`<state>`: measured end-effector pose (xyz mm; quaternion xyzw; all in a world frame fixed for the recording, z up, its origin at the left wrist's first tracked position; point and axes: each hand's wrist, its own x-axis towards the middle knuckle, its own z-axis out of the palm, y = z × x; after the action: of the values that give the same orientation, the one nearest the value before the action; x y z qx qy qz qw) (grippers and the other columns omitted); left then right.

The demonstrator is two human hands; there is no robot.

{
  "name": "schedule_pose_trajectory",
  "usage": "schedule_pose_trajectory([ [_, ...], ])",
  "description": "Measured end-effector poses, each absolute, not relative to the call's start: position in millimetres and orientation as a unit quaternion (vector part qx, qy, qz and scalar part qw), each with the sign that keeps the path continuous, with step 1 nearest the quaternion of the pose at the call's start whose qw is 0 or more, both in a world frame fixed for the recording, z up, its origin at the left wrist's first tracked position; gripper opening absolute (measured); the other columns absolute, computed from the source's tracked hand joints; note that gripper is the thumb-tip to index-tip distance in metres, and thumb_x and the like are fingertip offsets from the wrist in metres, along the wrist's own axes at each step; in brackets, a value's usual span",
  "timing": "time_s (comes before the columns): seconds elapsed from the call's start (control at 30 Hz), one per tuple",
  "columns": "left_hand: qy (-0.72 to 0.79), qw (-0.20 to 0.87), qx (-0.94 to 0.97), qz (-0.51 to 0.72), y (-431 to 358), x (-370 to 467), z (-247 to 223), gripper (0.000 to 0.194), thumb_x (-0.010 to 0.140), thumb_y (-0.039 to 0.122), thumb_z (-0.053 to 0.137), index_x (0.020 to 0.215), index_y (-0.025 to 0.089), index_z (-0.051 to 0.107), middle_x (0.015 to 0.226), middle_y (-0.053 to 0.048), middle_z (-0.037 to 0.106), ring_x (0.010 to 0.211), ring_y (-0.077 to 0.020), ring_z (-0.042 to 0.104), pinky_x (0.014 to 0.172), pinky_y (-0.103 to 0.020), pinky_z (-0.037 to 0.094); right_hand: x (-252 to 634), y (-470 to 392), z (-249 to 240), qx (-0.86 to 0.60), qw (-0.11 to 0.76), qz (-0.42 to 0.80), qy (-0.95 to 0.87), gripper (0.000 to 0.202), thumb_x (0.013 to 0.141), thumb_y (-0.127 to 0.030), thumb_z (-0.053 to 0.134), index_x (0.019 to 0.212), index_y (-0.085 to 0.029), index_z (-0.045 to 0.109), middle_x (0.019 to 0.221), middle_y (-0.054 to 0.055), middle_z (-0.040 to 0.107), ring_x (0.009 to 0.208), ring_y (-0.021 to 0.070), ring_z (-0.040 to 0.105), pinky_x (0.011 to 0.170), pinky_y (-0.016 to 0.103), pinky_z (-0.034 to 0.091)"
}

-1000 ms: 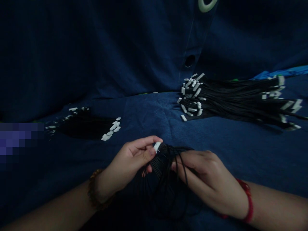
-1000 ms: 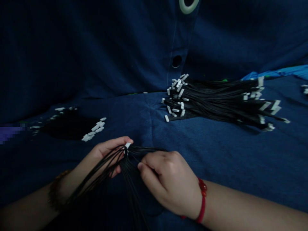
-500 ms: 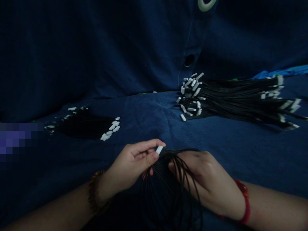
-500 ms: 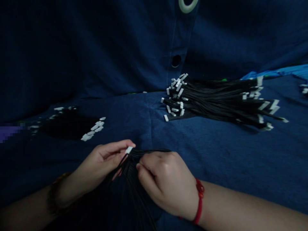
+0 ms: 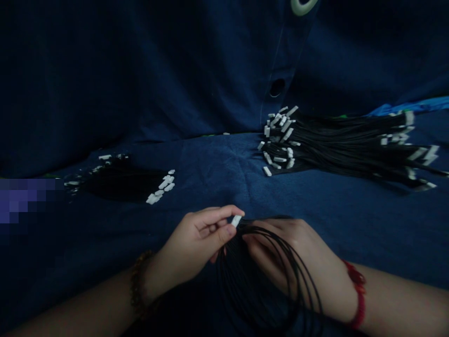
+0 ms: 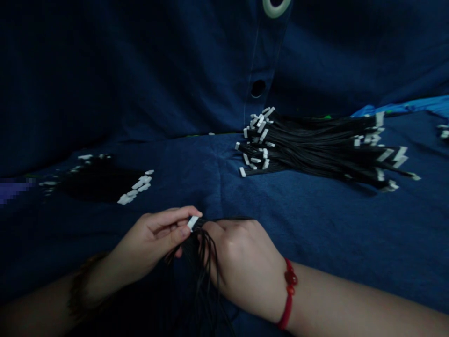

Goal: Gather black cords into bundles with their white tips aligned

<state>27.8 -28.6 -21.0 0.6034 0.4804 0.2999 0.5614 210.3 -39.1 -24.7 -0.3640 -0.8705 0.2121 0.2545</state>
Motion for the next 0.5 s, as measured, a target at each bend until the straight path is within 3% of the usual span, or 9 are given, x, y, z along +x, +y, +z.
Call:
schedule_pose_trajectory([
  [0.27,0.469,0.551,0.620,0.302,-29.0,28.9,-21.8,0.026,0.078,0.031,0.057,0.102,0.024,0.063,0.075,0.001,0.049,0.053,-0.0065,0.049,0.044,-0.015,0.038,210.7,-39.5,-19.8,-0.373,0.245,0.224,-0.866,0.020,0.087,-0.015,0.037,0.085,-0.012,0.057,0.077,0.007,0.062,0.068,0.0163,0.060,0.063,0.026,0.043],
  [0.5,0.480,0.585,0.587,0.287,-26.9,29.7,-17.5,0.030,0.079,0.032,0.055,0.106,0.021,0.060,0.065,0.003,0.049,0.048,-0.0060,0.045,0.041,-0.015,0.035,209.5,-38.0,-23.0,-0.370,0.273,0.222,-0.859,0.021,0.087,-0.017,0.038,0.081,-0.013,0.057,0.073,0.006,0.060,0.065,0.0160,0.058,0.062,0.027,0.043],
])
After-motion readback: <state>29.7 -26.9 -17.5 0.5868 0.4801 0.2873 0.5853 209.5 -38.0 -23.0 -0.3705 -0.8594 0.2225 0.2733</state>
